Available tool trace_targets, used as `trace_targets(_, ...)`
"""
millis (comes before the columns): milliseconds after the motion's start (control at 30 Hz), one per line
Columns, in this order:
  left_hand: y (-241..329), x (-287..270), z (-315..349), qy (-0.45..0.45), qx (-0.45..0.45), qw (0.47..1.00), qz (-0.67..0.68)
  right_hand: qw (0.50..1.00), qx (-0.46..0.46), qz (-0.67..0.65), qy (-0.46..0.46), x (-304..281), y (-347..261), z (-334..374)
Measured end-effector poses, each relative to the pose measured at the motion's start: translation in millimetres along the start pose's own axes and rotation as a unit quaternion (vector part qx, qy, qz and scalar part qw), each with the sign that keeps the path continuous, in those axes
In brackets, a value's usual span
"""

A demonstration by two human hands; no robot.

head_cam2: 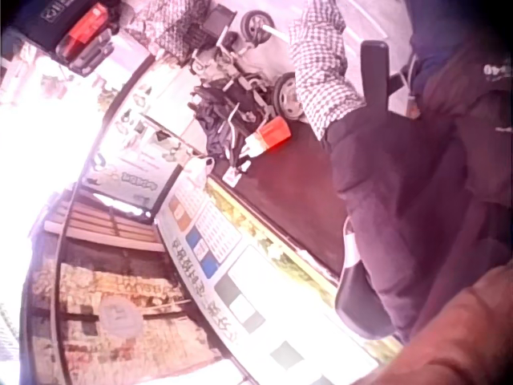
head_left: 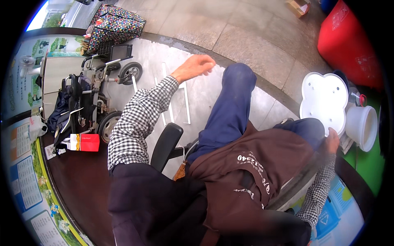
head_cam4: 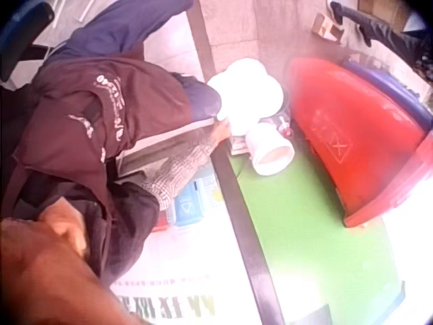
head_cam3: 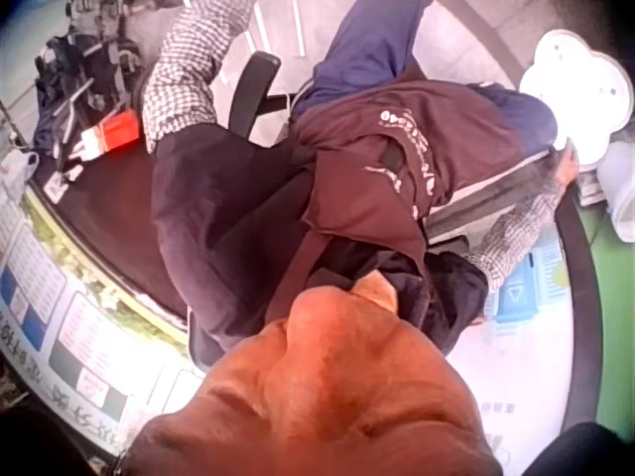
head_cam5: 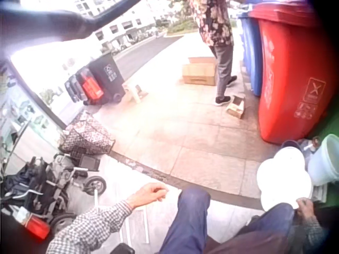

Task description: The person unscrews bolts from a white plastic panel by hand, then pulls apart sections of a white metal frame before placing the components into blue recycling bins.

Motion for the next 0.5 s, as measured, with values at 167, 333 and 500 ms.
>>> trace_targets(167, -194.9, -81.9, 146.3, 0.339, -0.157, 0.928, 0.006, 0.984, 0.056, -0.162, -0.04, 2.2, -44.6, 49.6)
trace_targets(333, -334.8, -8.1, 277.3, 0.284, -0.315, 0.889, -0.171, 0.975, 0.091, -0.2, -0.032, -19.2, -30.5, 57.6)
trace_targets(500, -376.2, 87.6, 306.3, 0.267, -0.32, 0.901, -0.119, 0.983, 0.094, -0.155, -0.022, -12.4, -39.1, 81.5)
Point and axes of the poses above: each hand's wrist, its own z-axis away from the middle knuckle, its own x-axis out of the palm, y = z × x, the point moved 5 cm from there along -z, towards the middle knuckle, and after that the axes turned 11 degrees about x, right-handed, at the moved point
